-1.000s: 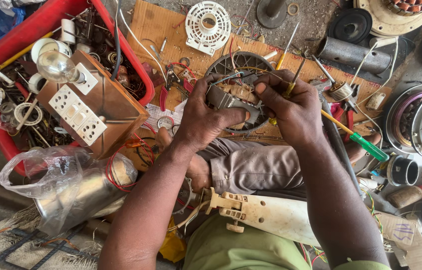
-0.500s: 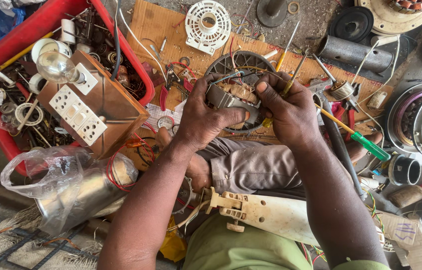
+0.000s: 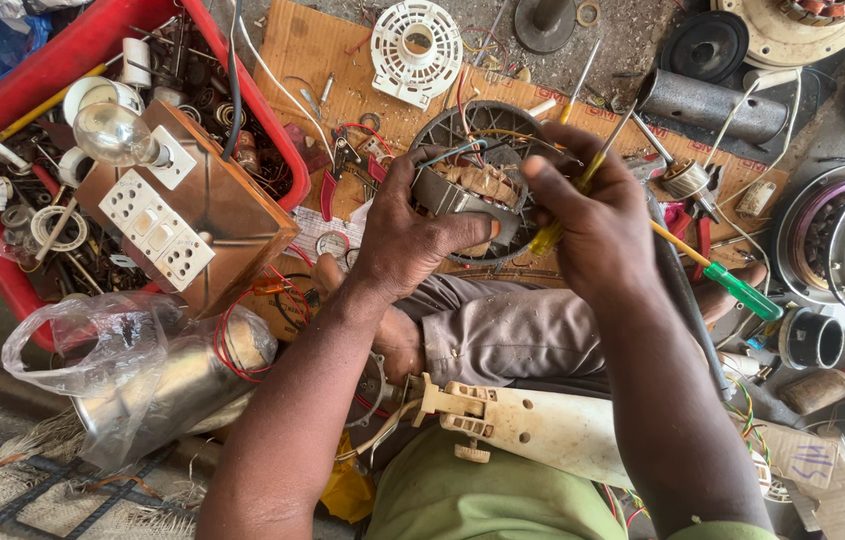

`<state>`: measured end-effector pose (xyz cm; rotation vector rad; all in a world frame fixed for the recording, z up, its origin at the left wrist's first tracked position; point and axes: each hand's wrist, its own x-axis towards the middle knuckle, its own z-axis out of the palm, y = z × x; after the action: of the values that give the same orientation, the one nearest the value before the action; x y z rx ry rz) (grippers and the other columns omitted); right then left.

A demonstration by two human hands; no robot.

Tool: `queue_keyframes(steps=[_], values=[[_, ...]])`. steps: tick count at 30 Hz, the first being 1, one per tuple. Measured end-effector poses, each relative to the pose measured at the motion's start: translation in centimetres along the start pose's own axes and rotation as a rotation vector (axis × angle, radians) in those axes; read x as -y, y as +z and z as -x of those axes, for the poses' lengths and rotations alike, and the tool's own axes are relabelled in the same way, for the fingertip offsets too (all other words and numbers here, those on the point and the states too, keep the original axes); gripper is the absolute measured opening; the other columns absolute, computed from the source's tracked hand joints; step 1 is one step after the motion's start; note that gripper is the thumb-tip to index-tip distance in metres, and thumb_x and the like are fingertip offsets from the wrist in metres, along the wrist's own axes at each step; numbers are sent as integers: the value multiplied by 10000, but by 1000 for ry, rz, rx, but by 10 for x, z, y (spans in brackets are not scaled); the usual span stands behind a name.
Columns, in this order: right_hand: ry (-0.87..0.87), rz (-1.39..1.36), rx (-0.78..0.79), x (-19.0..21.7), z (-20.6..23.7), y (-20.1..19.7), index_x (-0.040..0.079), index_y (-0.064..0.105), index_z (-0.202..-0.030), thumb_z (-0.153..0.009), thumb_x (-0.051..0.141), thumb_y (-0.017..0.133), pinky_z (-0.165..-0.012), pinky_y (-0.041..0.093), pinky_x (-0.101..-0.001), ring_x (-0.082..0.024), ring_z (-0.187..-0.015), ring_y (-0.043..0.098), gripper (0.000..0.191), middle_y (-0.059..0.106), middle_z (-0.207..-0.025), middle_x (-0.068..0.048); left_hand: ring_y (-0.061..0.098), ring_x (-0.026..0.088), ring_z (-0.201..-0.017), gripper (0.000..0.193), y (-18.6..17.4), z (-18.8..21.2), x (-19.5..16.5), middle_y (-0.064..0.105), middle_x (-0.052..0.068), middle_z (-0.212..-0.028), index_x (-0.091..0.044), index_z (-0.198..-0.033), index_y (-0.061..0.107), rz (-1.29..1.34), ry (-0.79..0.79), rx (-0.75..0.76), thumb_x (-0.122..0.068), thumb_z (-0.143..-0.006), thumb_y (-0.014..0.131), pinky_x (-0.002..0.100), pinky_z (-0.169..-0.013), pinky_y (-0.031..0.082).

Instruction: The person works on a ceiling fan motor by hand, using a screwdriver to pry wires and components within the motor housing while the motor is held in their lap.

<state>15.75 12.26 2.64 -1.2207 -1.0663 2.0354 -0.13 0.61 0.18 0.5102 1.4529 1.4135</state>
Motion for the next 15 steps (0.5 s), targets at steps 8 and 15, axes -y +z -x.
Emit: queue_keyframes(steps=[8, 15], values=[[-106, 416, 109, -4, 49, -53, 7, 670, -1312, -925, 70, 749, -677, 553, -223, -80, -828, 701, 400, 737, -1005, -47, 688, 182, -1091, 764, 0, 1, 1, 677, 109, -1213, 4, -1376, 499, 74, 24, 47, -139, -724, 871, 346, -952, 617], [-12, 417, 104, -22, 58, -55, 9, 737, -1206, -921, 71, 744, -569, 512, -185, -40, -722, 684, 291, 750, -857, -24, 686, 177, -1095, 751, 0, 2, 1, 678, 104, -1215, 1, -1366, 506, 37, 45, 33, -149, -731, 877, 339, -953, 613]])
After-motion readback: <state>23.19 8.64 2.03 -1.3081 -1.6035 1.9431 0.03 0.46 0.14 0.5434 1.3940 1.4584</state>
